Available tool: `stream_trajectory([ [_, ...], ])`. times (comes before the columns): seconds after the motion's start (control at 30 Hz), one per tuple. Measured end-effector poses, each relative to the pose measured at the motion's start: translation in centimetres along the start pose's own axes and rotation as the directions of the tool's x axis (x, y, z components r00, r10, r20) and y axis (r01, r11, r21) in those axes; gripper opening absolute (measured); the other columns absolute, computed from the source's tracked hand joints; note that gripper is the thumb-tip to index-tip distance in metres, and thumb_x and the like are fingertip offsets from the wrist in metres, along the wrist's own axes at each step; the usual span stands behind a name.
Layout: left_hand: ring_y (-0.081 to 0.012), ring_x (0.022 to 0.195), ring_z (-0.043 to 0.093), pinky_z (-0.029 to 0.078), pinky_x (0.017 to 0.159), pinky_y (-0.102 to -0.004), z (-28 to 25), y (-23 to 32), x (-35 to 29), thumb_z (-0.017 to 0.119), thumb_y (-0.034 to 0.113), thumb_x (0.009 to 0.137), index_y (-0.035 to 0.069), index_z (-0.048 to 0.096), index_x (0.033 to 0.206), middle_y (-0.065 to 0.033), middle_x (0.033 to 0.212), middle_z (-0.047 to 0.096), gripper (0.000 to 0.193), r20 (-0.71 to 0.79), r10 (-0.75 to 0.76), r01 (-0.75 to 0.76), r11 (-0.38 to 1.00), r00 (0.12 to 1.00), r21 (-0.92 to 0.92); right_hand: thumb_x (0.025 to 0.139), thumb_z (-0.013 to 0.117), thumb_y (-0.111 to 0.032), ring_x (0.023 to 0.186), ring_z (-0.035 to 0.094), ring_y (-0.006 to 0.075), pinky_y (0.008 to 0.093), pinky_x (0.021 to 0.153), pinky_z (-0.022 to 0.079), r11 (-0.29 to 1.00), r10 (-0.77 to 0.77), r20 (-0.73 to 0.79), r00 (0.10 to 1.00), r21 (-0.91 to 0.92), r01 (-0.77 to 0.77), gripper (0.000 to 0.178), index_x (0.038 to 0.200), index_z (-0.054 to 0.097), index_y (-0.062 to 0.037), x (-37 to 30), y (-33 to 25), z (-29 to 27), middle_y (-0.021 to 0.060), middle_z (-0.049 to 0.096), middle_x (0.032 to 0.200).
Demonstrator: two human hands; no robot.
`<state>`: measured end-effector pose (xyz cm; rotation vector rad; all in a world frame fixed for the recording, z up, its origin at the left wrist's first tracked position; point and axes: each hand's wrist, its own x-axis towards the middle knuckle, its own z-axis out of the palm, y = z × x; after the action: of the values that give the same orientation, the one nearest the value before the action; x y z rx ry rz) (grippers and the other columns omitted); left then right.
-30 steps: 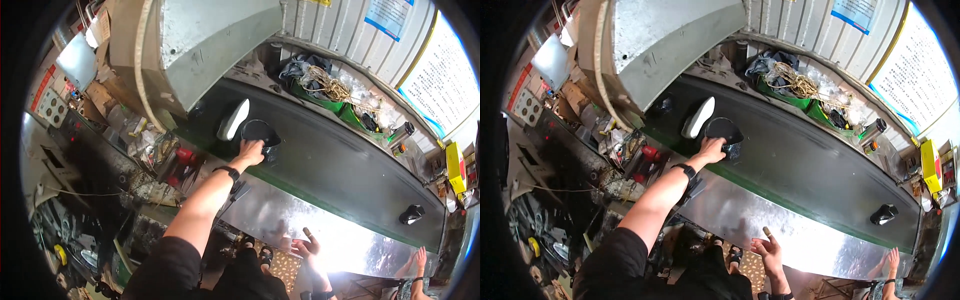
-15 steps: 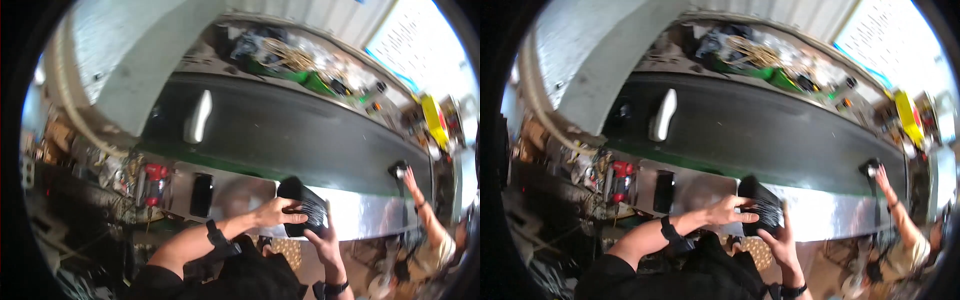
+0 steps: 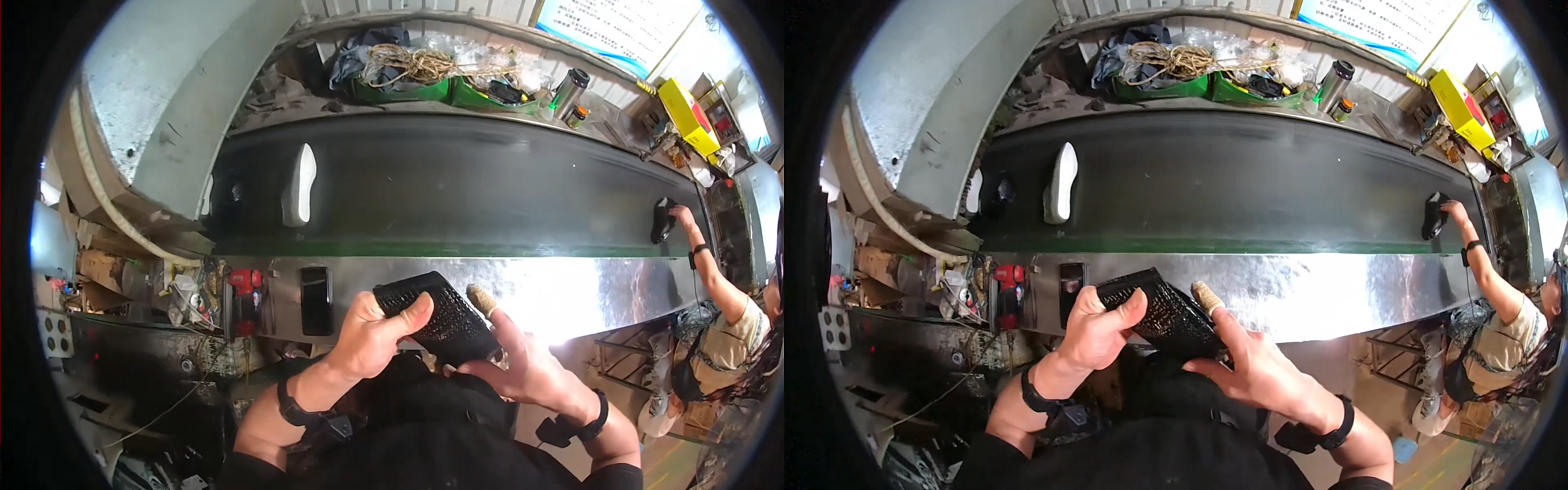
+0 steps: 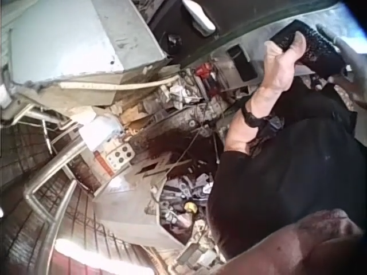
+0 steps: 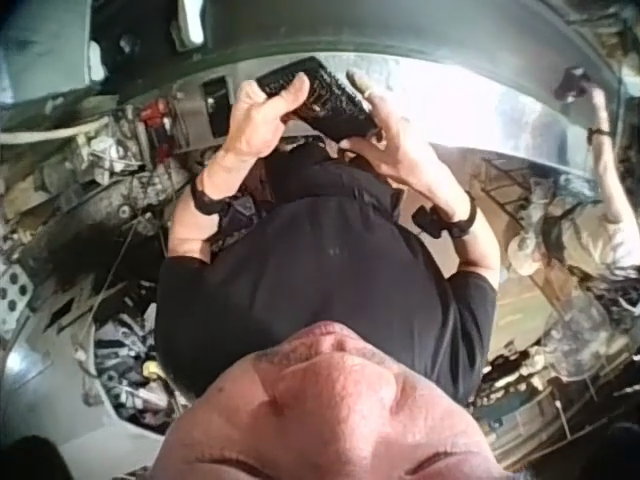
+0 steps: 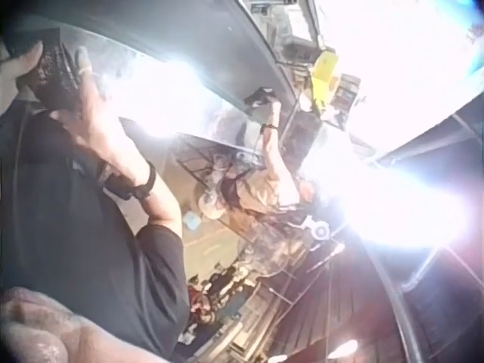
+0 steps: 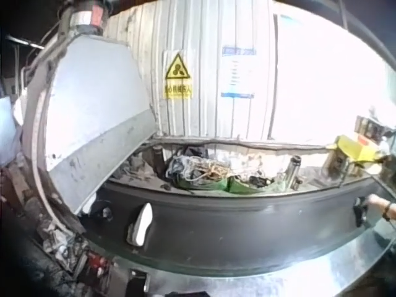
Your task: Manually fitting a shoe upper onto a last and using a toe-lasting machine.
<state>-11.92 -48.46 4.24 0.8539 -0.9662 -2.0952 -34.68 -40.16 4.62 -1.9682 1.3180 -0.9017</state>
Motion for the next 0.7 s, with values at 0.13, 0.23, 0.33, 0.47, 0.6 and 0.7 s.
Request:
stream_trajectory([
  [0.13,-0.0241,0.11,0.069,0.06,0.095,-0.0439,2.1,-0.8,-0.7,0.06,0.007,0.103,-0.004,0.064,0.127,-0.0138,0.123,0.07,0.027,0.103,-0.146,0.169,0.949,0.984,-0.265,0.087,0.084,-0.024,0.065,0.067,0.025,0.0347,0.064,0.052,0.959,0.249,0.105,0.963,0.109,-0.26,0.095,0.161,0.026,-0.0081,-1.0,3.4,-1.3,0.0148,0.071,0.08],
  [0.23,-0.0245,0.115,0.068,0.059,0.097,-0.0435,2.5,-2.0,-0.8,0.06,0.01,0.103,-0.004,0.062,0.13,-0.0142,0.127,0.068,0.03,0.125,-0.094,0.117,0.975,0.988,-0.19,0.085,0.085,-0.029,0.065,0.066,0.0192,0.032,0.063,0.052,0.965,0.196,0.05,0.979,0.167,-0.202,0.098,0.162,0.026,-0.0094,-1.0,4.4,-1.5,0.0133,0.074,0.086],
  [0.33,-0.0245,0.114,0.069,0.059,0.094,-0.0397,3.0,-4.2,2.2,0.05,0.03,0.109,-0.005,0.06,0.131,-0.0149,0.126,0.068,0.042,-0.125,-0.017,-0.032,0.923,0.992,-0.383,0.085,0.087,-0.03,0.076,0.07,0.0162,0.0303,0.069,0.054,0.944,0.298,0.042,0.954,0.134,-0.301,0.104,0.163,0.021,-0.0076,0.3,3.5,-1.2,0.015,0.076,0.098],
  [0.47,-0.0108,0.074,0.065,0.052,0.068,-0.0287,6.3,-6.5,5.6,0.048,0.035,0.111,-0.002,0.072,0.094,-0.0041,0.086,0.072,0.047,-0.369,0.38,-0.315,0.922,0.848,0.226,0.092,0.08,-0.022,0.093,0.07,0.0215,0.0335,0.084,0.057,0.847,0.343,0.071,0.937,0.408,-0.341,0.105,0.165,0.005,-0.0056,1.2,3.1,-0.1,0.0195,0.073,0.11],
  [0.6,-0.0115,0.053,0.05,0.042,0.052,-0.0337,-0.4,-7.9,11.2,0.058,0.041,0.105,-0.002,0.064,0.071,-0.0079,0.058,0.06,0.055,-0.066,0.405,-0.257,0.69,0.912,0.677,0.097,0.072,-0.012,0.116,0.06,0.0145,0.0356,0.091,0.056,0.222,0.622,0.153,0.768,0.907,-0.359,0.088,0.166,0.018,-0.0198,1.4,6.2,1.6,0.0038,0.058,0.136],
  [0.7,-0.0207,0.073,0.073,0.057,0.069,-0.0323,-10.8,-4.6,18.5,0.072,0.033,0.094,-0.002,0.071,0.099,-0.0099,0.08,0.075,0.036,-0.247,0.443,-0.078,0.597,0.862,0.799,0.097,0.07,-0.005,0.113,0.064,0.0197,0.0391,0.09,0.057,0.107,0.749,0.105,0.654,0.955,-0.277,0.079,0.162,0.027,-0.0157,-1.8,8.7,1.6,0.0074,0.062,0.132],
])
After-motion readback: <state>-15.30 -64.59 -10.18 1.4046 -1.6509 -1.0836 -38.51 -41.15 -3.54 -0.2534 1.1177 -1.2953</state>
